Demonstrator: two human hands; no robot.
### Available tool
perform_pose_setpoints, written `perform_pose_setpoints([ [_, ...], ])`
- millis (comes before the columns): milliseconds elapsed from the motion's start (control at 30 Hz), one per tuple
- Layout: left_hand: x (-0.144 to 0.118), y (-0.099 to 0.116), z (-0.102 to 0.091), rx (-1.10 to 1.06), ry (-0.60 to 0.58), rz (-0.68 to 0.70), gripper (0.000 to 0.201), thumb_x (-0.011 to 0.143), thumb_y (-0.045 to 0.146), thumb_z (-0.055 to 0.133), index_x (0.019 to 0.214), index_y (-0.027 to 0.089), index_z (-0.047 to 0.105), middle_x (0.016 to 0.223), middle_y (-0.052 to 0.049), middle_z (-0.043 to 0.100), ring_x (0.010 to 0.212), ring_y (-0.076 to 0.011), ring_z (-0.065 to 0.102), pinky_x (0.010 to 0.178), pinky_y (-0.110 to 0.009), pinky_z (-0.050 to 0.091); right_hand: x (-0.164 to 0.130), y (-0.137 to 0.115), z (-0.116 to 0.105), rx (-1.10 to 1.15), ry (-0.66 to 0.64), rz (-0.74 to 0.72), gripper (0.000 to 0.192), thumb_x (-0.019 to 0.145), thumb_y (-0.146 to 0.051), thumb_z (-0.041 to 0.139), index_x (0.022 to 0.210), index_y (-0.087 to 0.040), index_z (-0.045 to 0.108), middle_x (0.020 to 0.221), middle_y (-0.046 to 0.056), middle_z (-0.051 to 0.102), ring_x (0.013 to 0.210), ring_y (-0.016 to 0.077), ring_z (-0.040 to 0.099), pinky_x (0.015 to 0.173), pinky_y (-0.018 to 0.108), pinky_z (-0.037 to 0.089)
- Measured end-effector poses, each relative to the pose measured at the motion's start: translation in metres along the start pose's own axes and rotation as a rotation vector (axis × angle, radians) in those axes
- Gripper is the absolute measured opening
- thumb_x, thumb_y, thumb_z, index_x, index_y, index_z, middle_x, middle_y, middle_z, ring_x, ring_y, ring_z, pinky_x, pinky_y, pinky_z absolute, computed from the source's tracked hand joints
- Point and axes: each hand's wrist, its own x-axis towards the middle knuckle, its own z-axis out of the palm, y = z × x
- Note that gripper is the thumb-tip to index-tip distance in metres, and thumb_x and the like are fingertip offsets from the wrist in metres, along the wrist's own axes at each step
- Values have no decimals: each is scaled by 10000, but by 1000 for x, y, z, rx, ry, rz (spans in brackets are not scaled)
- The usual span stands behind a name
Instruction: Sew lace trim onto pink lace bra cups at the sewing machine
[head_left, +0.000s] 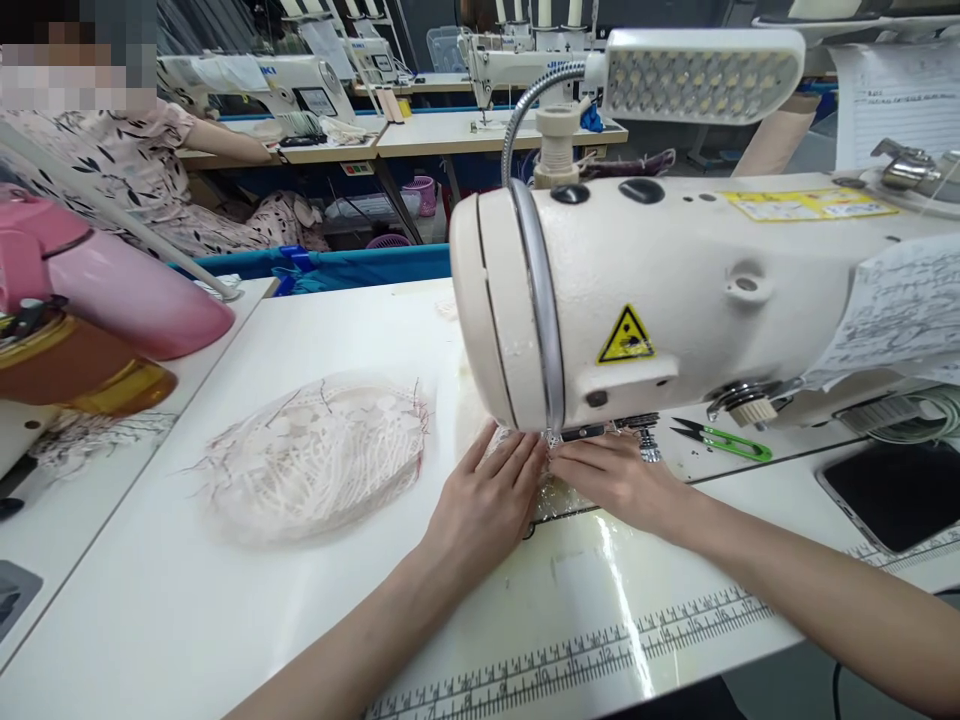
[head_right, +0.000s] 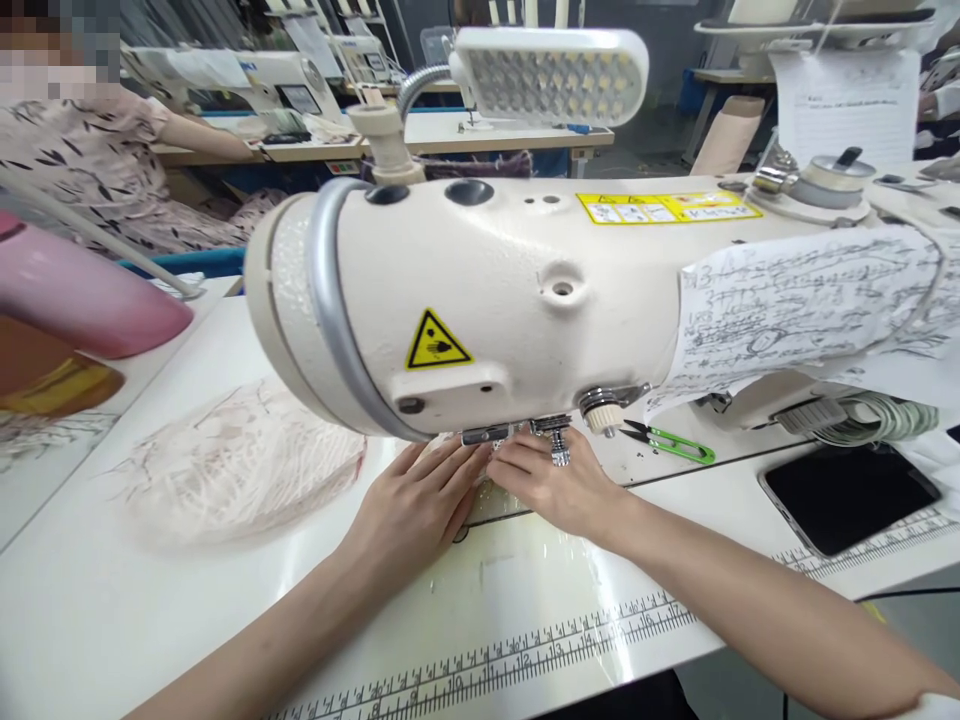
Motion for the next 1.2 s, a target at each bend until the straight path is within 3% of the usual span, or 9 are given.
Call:
perform_pose_setpoints([
  [433, 1, 5, -2, 44, 4, -24, 281, 915, 214, 484, 1130, 104, 627, 1107, -105, 683, 1026, -242, 640, 973, -429, 462, 8, 5, -17, -83, 108, 60, 186, 872, -126, 510, 853, -244, 653, 839, -50, 704, 742, 118, 604, 697, 266, 426],
  [700, 0, 2, 1, -27, -36, -46, 301, 926, 242, 467, 1167, 122, 601, 1102, -110, 673, 1036, -244, 624, 911, -384, 492, 3, 4, -16, 120, 52, 232, 347, 923, -157, 366, 1008, -307, 667, 842, -24, 691, 741, 149, 598, 719, 313, 483],
  [967, 0, 0, 2, -83, -130, -106, 329, 931, 290, 446, 1208, 161, 566, 1165, -103, 634, 1112, -254, 583, 942, -407, 475, 6, 10, -14, 197, 1, 303, 283, 899, -168, 450, 955, -315, 684, 828, -20, 686, 758, 148, 610, 725, 310, 499],
  [1200, -5, 0, 7, -71, -32, 51, 335, 925, 162, 442, 1240, 122, 551, 1246, -69, 616, 1144, -200, 580, 1030, -367, 434, 4, 10, -15, 70, -4, 233, 264, 910, -223, 470, 1020, -340, 680, 956, -14, 697, 778, 142, 610, 790, 334, 465],
])
